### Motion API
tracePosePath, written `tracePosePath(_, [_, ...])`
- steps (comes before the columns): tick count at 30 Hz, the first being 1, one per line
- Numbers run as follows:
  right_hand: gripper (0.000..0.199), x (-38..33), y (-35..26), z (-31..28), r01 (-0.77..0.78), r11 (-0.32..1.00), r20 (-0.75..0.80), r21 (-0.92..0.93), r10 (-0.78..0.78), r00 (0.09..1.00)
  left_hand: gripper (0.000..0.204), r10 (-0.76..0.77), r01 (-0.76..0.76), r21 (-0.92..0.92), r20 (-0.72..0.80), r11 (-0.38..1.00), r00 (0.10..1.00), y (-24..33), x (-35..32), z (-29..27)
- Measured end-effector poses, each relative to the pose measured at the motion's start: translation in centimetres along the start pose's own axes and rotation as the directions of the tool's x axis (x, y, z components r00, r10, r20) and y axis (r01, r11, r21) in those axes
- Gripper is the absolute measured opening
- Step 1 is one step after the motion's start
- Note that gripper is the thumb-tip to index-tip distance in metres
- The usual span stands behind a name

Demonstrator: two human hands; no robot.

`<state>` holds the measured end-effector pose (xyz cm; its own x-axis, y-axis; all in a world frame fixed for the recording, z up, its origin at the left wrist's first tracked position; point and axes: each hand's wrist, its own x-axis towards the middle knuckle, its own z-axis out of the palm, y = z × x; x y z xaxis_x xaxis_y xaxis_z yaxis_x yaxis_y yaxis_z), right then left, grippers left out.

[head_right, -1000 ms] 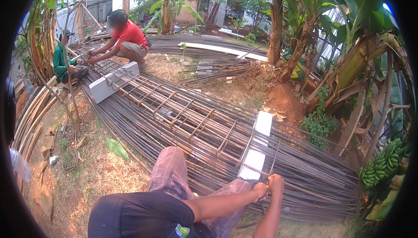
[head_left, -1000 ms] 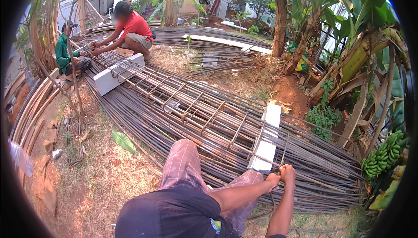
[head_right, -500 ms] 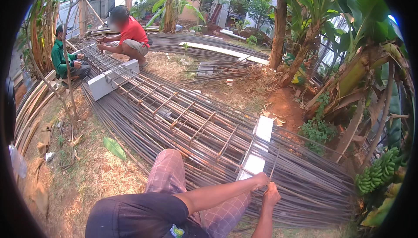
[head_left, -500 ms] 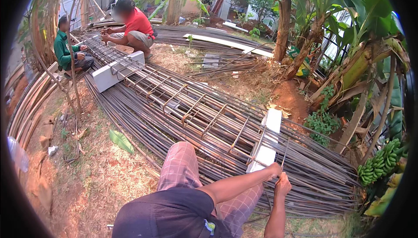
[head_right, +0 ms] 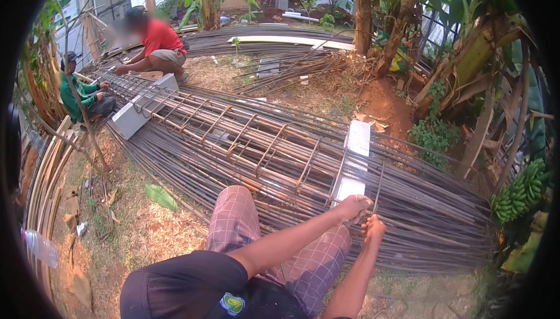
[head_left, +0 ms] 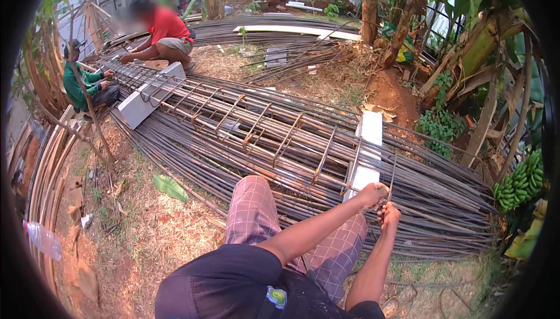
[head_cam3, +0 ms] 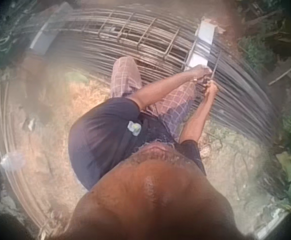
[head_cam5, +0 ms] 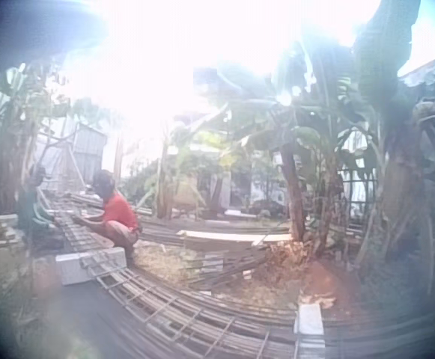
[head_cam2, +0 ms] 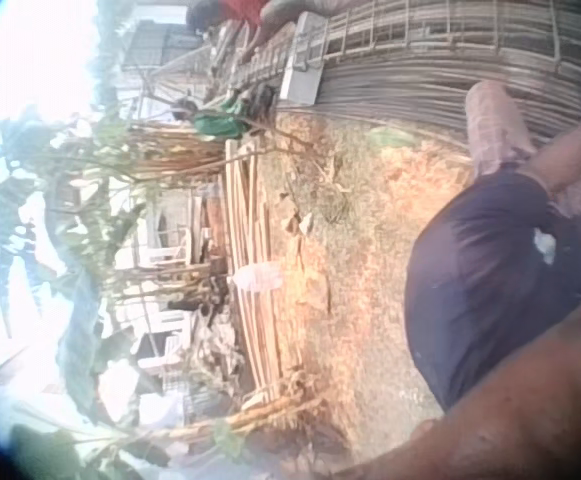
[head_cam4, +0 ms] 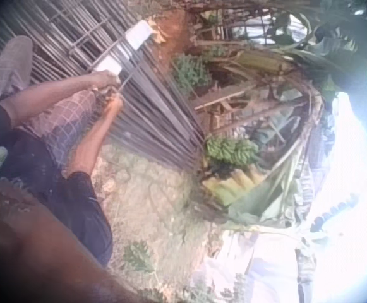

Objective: The person sits on the ground and ties rebar rods together using wire and pliers to form a grid structure. They repeatedly wrap wire around intersections and twist it to secure the rods.

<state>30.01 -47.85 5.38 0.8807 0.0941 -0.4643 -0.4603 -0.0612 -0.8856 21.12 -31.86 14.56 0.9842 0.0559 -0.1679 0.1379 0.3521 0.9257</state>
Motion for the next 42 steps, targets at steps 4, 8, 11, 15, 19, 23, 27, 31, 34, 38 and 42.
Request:
tracePosePath(4, [0.02,0.2,0.5,0.4,-0.365,0.759,0.297,0.539,0.234,0.926,0.03,-0.101,0.102,0.022,-0.053,0.995,0.994,-0.3,-2.6,-0.7])
tracePosePath(8, [0.029,-2.9,2.4,1.3,-0.275,0.683,0.288,0.677,0.097,0.953,0.032,-0.116,0.122,0.078,-0.079,0.989,0.99,-0.6,-4.3,-2.7])
tracePosePath(11, [0.035,-4.8,6.3,-2.6,-0.057,0.969,0.205,0.239,0.007,0.979,0.03,-0.111,0.117,0.033,-0.139,0.993,0.984,-0.4,-6.3,-4.6])
tracePosePath(15, [0.051,-5.7,17.7,-7.9,-0.244,0.406,-0.442,-0.881,-0.519,0.731,0.028,-0.134,0.136,-0.004,-0.189,0.991,0.973,-2.3,-8.8,-6.6])
tracePosePath(19, [0.049,-5.8,25.6,-10.8,-0.311,0.618,-0.511,-0.722,-0.174,0.842,0.027,-0.238,0.238,-0.025,-0.23,0.971,0.944,-4.0,-10.1,-6.0])
tracePosePath(23, [0.033,-4.0,27.5,-10.2,-0.425,0.711,-0.562,-0.561,0.05,0.826,0.024,-0.231,0.226,-0.049,-0.174,0.973,0.957,-5.9,-9.8,-5.0])
tracePosePath(27, [0.037,0.0,33.3,-16.4,-0.35,0.875,-0.705,-0.336,0.013,0.709,0.027,-0.206,0.192,0.202,0.052,0.961,0.977,-5.8,-7.5,-0.8])
tracePosePath(31, [0.032,-10.3,18.9,-18.3,0.04,0.802,-0.388,-0.597,-0.332,0.86,0.04,-0.134,0.057,0.535,0.106,0.843,0.985,-4.2,-6.9,2.4])
tracePosePath(34, [0.035,-18.1,8.9,-21.6,0.315,0.522,-0.025,-0.792,-0.544,0.839,0.048,0.063,-0.182,0.638,0.205,0.748,0.977,-8.9,-4.6,5.2])
tracePosePath(38, [0.037,-24.5,-2.5,-19.1,0.263,0.528,0.063,-0.808,-0.366,0.929,0.054,0.038,-0.148,0.506,0.222,0.85,0.974,-14.8,-4.2,8.6])
tracePosePath(42, [0.04,-23.9,-6.4,-15.5,0.293,0.369,0.117,-0.882,-0.432,0.894,0.035,-0.233,0.132,0.308,0.318,0.942,0.919,-13.8,-4.7,9.5])
